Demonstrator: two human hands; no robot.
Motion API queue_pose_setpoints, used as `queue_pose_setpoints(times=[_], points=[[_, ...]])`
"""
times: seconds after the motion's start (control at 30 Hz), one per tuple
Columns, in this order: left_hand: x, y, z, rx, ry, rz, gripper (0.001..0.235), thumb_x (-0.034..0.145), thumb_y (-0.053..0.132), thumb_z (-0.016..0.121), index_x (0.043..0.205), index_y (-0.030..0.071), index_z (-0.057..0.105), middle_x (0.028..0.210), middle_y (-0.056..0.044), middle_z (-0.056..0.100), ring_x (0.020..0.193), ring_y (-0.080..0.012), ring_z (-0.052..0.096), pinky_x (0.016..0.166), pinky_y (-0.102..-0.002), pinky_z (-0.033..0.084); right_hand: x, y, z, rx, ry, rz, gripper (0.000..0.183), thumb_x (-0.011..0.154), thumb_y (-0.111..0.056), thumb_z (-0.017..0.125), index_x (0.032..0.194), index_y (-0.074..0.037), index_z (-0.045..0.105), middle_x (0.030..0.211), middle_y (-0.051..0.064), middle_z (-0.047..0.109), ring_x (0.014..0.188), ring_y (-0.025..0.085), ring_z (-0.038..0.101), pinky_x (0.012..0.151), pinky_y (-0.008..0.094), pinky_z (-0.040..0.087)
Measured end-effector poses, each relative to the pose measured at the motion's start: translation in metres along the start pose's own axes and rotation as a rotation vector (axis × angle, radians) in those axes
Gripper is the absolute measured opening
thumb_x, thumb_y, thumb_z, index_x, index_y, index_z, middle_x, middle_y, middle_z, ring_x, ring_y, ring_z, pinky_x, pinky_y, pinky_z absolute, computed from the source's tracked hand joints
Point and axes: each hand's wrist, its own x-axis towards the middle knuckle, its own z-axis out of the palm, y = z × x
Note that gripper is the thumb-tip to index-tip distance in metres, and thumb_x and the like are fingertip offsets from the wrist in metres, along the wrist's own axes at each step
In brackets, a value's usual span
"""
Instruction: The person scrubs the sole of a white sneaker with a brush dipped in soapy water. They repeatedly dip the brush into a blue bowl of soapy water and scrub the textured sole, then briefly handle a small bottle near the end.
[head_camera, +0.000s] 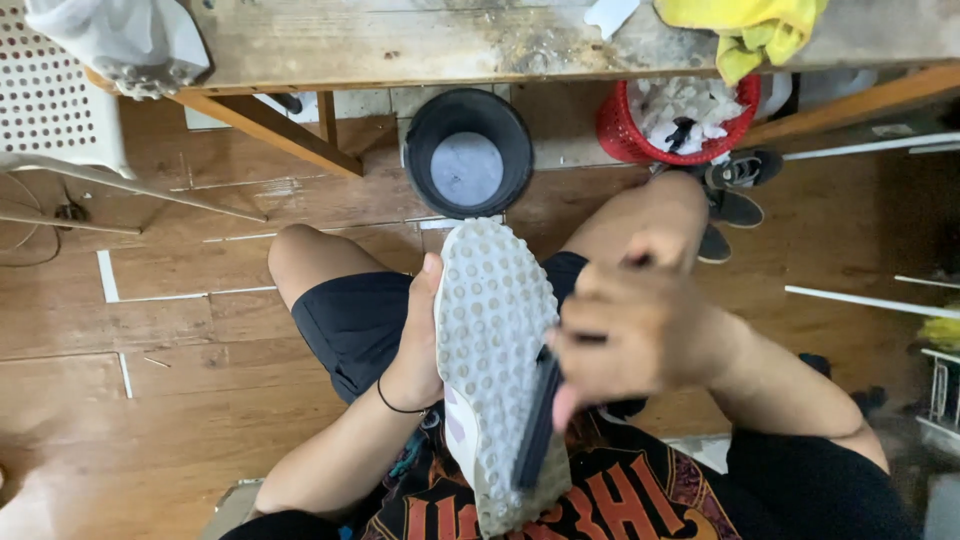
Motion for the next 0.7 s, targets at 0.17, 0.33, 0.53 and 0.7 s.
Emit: queue_pose_setpoints(times=[0.17, 0.33, 0.53, 0.7], points=[[0.001, -0.003, -0.001, -0.041, -0.007, -0.04, 0.089, 0.111, 0.067, 0.046, 0.156, -0.006, 0.065, 0.153, -0.029, 0.075, 0.142, -0.0402, 0.074, 0.126, -0.06, 0.059, -0.016, 0.005, 0.009, -0.15, 0.168, 0.242, 0.07, 0.105, -0.09, 0.052, 0.083, -0.025, 0.069, 0.079, -0.009, 0.063, 0.083, 0.02, 0.057, 0.098, 0.049, 0.026], [0.0, -0.01, -0.005, -0.151, -0.019, -0.146, 0.099, 0.106, 0.071, 0.047, 0.173, -0.002, 0.049, 0.176, -0.026, 0.057, 0.16, -0.0409, 0.058, 0.134, -0.059, 0.046, -0.055, 0.032, 0.031, -0.172, 0.165, 0.418, 0.073, 0.103, -0.087, 0.044, 0.077, -0.022, 0.067, 0.078, -0.007, 0.069, 0.091, 0.024, 0.06, 0.112, 0.046, 0.026], [0.006, -0.026, -0.009, -0.082, -0.048, -0.025, 0.086, 0.109, 0.066, 0.057, 0.16, -0.004, 0.064, 0.157, -0.026, 0.073, 0.145, -0.0377, 0.072, 0.128, -0.059, 0.056, -0.045, 0.044, 0.017, -0.088, 0.191, 0.249, 0.065, 0.104, -0.086, 0.048, 0.083, -0.025, 0.059, 0.076, -0.007, 0.058, 0.081, 0.023, 0.059, 0.1, 0.049, 0.022], [0.006, -0.014, 0.008, -0.095, -0.129, -0.052, 0.088, 0.111, 0.068, 0.054, 0.159, -0.005, 0.065, 0.157, -0.027, 0.073, 0.144, -0.0391, 0.072, 0.127, -0.06, 0.056, -0.046, 0.054, 0.026, -0.012, 0.26, 0.139, 0.062, 0.104, -0.087, 0.052, 0.087, -0.029, 0.065, 0.076, -0.009, 0.064, 0.084, 0.02, 0.056, 0.106, 0.044, 0.022]])
